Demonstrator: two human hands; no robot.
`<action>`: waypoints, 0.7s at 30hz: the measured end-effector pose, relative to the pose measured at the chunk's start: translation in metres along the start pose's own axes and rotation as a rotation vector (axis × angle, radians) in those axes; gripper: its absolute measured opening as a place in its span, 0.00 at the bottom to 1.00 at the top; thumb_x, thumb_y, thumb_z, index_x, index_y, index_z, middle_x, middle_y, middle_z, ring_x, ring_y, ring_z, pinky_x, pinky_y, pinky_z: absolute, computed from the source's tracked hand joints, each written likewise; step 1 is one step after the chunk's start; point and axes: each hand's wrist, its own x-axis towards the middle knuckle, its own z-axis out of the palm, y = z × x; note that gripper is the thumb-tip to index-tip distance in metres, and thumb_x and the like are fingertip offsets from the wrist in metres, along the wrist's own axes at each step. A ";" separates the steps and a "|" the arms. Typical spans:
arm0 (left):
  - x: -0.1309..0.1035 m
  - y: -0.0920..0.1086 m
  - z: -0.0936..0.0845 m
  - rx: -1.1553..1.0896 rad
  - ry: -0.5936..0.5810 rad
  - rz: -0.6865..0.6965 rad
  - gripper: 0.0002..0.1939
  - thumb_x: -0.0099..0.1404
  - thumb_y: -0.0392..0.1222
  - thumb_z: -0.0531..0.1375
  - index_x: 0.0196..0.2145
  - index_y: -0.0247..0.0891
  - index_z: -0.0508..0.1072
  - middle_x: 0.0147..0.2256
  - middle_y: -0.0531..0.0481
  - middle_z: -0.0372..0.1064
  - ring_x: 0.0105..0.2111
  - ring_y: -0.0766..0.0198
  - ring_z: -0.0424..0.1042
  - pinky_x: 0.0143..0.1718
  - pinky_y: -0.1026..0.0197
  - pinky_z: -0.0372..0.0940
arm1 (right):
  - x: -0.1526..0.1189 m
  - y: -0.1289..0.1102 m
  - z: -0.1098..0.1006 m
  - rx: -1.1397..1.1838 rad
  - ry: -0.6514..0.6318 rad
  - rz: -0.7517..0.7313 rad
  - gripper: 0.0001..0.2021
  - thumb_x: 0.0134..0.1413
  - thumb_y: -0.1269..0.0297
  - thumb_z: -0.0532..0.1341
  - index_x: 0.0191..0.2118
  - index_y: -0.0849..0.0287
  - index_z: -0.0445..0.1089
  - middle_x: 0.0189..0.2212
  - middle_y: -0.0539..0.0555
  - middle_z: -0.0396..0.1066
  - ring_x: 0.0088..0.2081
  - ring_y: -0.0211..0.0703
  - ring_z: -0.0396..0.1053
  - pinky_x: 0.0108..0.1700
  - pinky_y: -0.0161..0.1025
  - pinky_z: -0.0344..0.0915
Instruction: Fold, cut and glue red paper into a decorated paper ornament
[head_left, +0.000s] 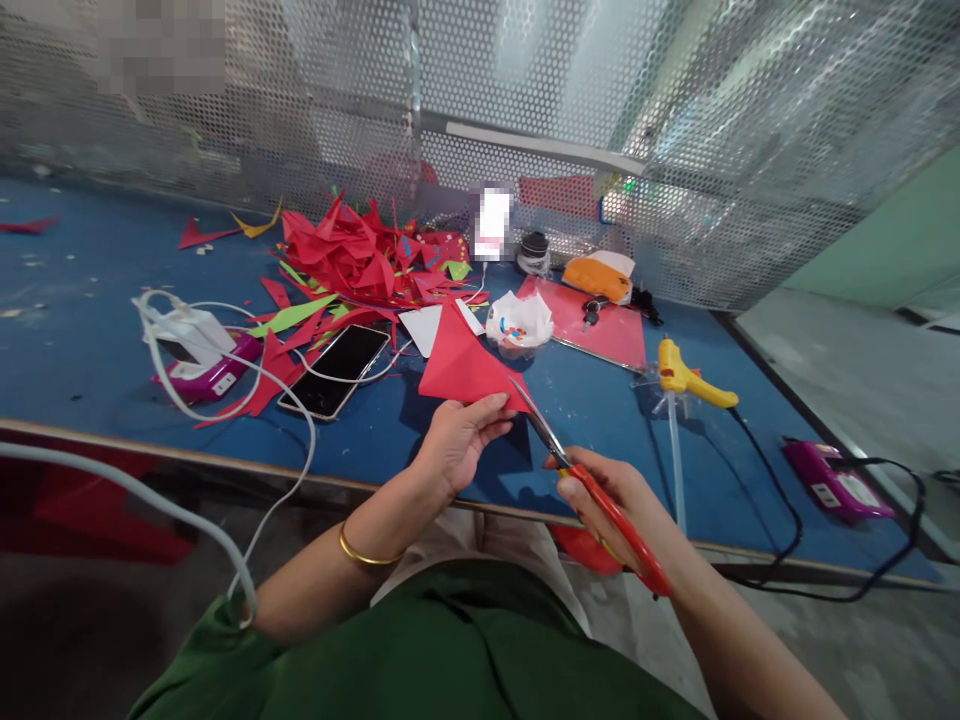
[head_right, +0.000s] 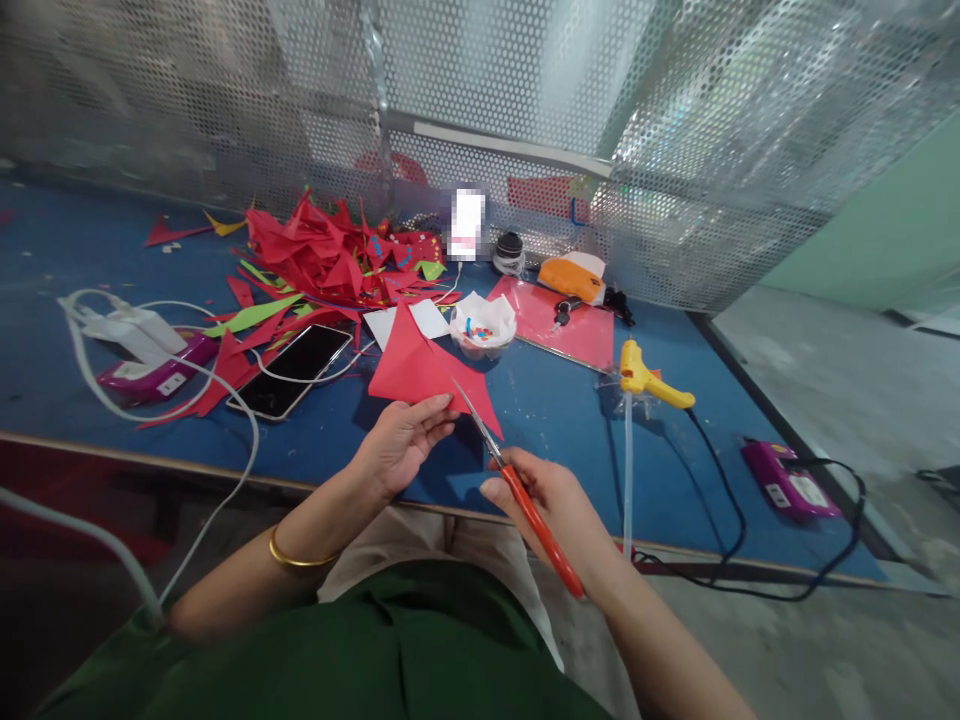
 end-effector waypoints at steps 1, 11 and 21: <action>0.000 0.000 0.000 -0.002 0.001 -0.002 0.03 0.55 0.27 0.67 0.25 0.29 0.78 0.24 0.47 0.76 0.25 0.66 0.76 0.29 0.66 0.69 | 0.000 0.001 0.000 0.005 0.004 0.004 0.23 0.56 0.40 0.61 0.41 0.59 0.70 0.19 0.42 0.48 0.19 0.31 0.45 0.19 0.32 0.43; 0.003 0.004 -0.001 -0.065 0.011 -0.030 0.04 0.54 0.29 0.69 0.28 0.32 0.77 0.26 0.49 0.78 0.26 0.66 0.76 0.30 0.65 0.70 | 0.004 0.000 0.000 -0.016 0.034 -0.002 0.20 0.54 0.42 0.62 0.34 0.56 0.70 0.18 0.44 0.53 0.19 0.33 0.49 0.20 0.32 0.46; 0.004 0.009 -0.002 -0.126 0.135 0.029 0.04 0.59 0.28 0.66 0.30 0.32 0.75 0.24 0.50 0.76 0.21 0.69 0.74 0.25 0.67 0.71 | 0.005 0.005 -0.004 -0.215 0.036 -0.093 0.18 0.57 0.45 0.60 0.40 0.56 0.72 0.21 0.45 0.56 0.22 0.35 0.50 0.24 0.33 0.49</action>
